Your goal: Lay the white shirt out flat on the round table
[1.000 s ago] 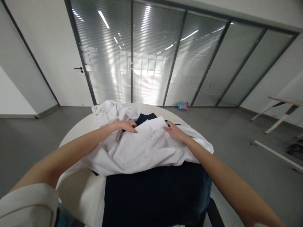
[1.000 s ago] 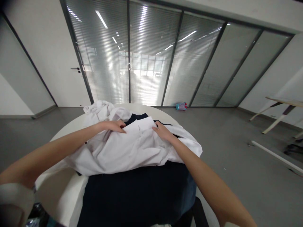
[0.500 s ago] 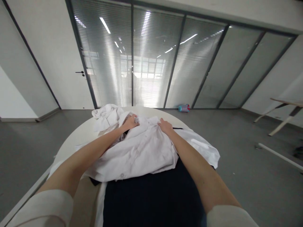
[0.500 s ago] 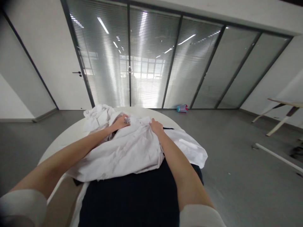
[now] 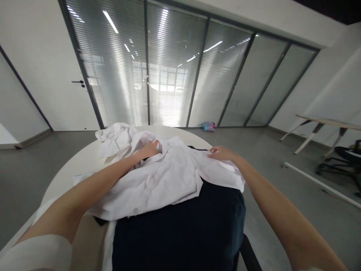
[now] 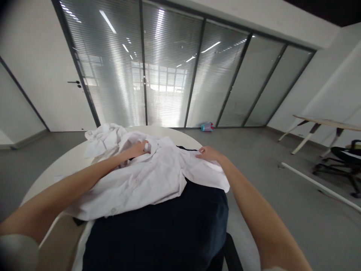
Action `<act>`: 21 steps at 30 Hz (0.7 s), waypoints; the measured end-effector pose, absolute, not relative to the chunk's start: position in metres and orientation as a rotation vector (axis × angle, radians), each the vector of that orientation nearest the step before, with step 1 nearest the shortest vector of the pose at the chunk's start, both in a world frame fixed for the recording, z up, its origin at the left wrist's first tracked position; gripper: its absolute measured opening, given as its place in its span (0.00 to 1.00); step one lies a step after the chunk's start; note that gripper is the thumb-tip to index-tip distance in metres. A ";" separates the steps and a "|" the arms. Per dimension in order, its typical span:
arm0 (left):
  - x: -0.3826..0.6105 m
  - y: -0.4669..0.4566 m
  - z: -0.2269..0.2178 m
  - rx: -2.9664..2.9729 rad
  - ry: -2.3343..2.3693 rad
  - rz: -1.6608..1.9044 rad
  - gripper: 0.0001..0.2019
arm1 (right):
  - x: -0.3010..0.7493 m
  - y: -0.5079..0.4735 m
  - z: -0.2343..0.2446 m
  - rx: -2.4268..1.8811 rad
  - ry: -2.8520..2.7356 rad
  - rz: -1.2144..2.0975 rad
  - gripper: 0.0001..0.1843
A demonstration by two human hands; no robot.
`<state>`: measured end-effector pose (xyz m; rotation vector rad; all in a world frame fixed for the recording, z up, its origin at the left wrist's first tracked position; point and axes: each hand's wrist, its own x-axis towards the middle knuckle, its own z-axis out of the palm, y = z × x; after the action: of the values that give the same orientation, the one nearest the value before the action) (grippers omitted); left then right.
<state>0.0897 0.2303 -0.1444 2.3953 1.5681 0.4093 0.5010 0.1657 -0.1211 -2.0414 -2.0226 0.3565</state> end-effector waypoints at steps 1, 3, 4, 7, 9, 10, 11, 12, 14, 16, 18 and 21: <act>0.091 0.234 -0.145 2.351 1.590 0.425 0.32 | 0.508 0.159 -0.124 -2.055 -2.021 0.406 0.15; 0.094 0.241 -0.144 2.270 1.622 0.462 0.31 | 0.516 0.148 -0.130 -2.063 -2.014 0.430 0.09; 0.094 0.244 -0.144 2.251 1.627 0.482 0.31 | 0.518 0.144 -0.132 -2.060 -2.013 0.409 0.06; 0.095 0.252 -0.141 2.290 1.613 0.585 0.29 | 0.523 0.140 -0.133 -2.068 -1.991 0.317 0.06; 0.094 0.256 -0.139 2.331 1.619 0.694 0.27 | 0.529 0.141 -0.130 -2.090 -1.935 0.233 0.07; 0.093 0.258 -0.139 2.350 1.630 0.752 0.27 | 0.534 0.141 -0.129 -2.103 -1.890 0.191 0.08; 0.091 0.260 -0.138 2.367 1.646 0.802 0.27 | 0.539 0.140 -0.129 -2.112 -1.840 0.154 0.08; 0.089 0.262 -0.138 2.378 1.662 0.842 0.26 | 0.544 0.139 -0.129 -2.118 -1.793 0.127 0.08; 0.085 0.265 -0.139 2.417 1.692 0.861 0.25 | 0.555 0.133 -0.131 -2.100 -1.738 0.118 0.08; 0.083 0.263 -0.140 2.466 1.715 0.828 0.23 | 0.563 0.125 -0.136 -2.043 -1.746 0.160 0.09; 0.085 0.257 -0.139 2.516 1.736 0.821 0.21 | 0.566 0.116 -0.143 -1.987 -1.799 0.235 0.11; 0.098 0.241 -0.130 2.611 1.697 0.861 0.18 | 0.566 0.108 -0.151 -2.026 -1.880 0.315 0.09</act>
<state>0.0981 0.2407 -0.1304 2.6110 1.6973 0.8606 0.5663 0.1077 -0.1510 -2.0263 -1.8803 0.3152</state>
